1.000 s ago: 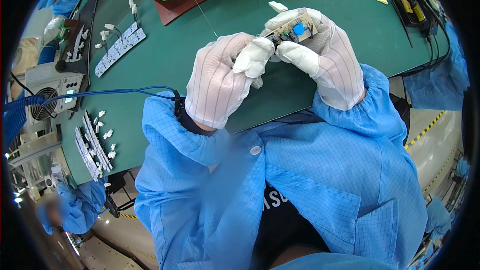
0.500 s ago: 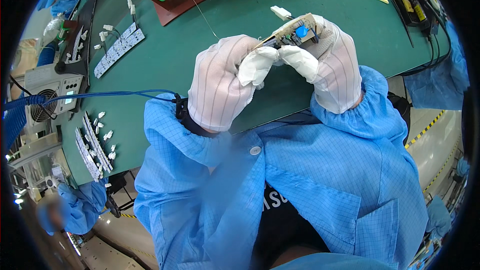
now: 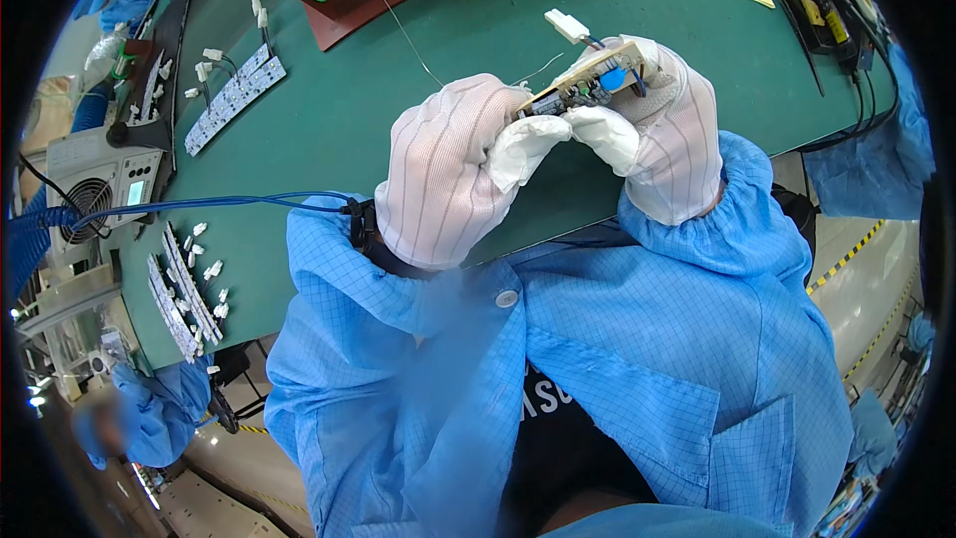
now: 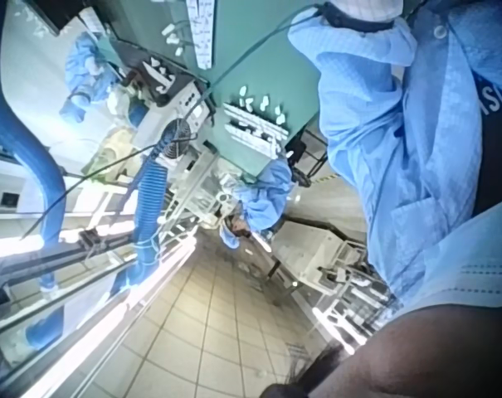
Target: Soldering components and wires onto printed circuit boards at a manual assembly station.
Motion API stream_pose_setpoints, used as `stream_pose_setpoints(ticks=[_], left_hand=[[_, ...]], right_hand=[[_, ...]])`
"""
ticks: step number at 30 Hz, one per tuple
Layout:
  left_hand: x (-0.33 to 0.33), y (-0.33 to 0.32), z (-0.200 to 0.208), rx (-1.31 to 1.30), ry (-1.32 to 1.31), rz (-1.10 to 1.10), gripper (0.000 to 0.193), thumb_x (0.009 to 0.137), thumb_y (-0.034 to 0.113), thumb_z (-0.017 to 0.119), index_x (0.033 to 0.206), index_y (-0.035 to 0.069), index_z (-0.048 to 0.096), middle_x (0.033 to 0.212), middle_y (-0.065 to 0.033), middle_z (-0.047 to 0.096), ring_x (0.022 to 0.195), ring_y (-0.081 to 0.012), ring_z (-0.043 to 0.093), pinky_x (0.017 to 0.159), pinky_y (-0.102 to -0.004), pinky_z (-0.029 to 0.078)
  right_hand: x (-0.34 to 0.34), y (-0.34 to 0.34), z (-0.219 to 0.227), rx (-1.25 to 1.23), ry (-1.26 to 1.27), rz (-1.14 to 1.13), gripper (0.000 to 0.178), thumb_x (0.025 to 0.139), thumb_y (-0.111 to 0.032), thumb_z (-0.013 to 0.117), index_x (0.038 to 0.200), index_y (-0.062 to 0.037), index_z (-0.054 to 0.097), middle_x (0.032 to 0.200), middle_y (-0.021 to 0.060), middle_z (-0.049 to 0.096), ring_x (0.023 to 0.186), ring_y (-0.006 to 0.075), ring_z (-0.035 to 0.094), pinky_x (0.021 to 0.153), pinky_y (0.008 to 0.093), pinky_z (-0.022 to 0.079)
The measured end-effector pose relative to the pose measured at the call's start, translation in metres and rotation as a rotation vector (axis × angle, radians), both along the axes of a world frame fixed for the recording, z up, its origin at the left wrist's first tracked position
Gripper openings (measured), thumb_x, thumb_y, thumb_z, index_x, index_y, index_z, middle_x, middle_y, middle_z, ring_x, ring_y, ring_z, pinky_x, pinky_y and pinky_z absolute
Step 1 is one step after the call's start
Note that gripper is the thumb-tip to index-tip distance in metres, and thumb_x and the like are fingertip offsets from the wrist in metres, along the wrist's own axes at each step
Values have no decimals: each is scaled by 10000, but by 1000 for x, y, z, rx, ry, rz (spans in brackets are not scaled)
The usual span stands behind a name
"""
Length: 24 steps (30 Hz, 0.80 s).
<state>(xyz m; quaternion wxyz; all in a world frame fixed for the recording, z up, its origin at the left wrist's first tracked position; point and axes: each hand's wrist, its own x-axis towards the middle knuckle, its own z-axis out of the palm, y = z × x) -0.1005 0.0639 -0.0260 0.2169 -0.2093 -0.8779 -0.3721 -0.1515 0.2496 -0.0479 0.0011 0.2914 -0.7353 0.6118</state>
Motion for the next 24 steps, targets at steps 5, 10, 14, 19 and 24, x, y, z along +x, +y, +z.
stream_pose_setpoints(ticks=[5,10,14,19,24], left_hand=[[0,0,-1,-18,19,-3,196,777,155,658,894,4,615,867,-147,607,732,-302,601,668,-346,480],[6,-1,2,-40,23,-4,219,747,153,676,905,11,625,886,-155,614,780,-312,613,702,-354,489],[4,-1,1,-76,85,-8,238,751,167,669,918,3,622,864,-153,615,775,-295,618,698,-347,493],[0,1,5,163,-346,-44,286,892,270,566,917,-15,584,728,-96,590,611,-176,577,561,-276,459],[2,5,-2,775,-667,-63,432,957,417,460,886,4,567,666,-25,548,531,-89,461,471,-220,365]], right_hand=[[-2,0,-5,91,103,-36,354,782,-24,720,1078,34,533,965,100,621,871,149,605,815,281,506],[1,-7,-4,-101,108,-111,404,647,-312,827,900,-72,624,791,69,620,686,218,603,629,296,496],[1,-4,1,4,197,-130,386,653,-309,824,889,-75,627,788,71,622,684,215,604,629,295,495],[3,-7,11,-98,-73,-33,295,739,-198,774,925,-33,613,812,57,631,711,149,606,645,274,490],[4,-10,11,-328,-274,135,191,847,-45,644,1005,35,573,879,65,638,761,89,581,676,231,490]])
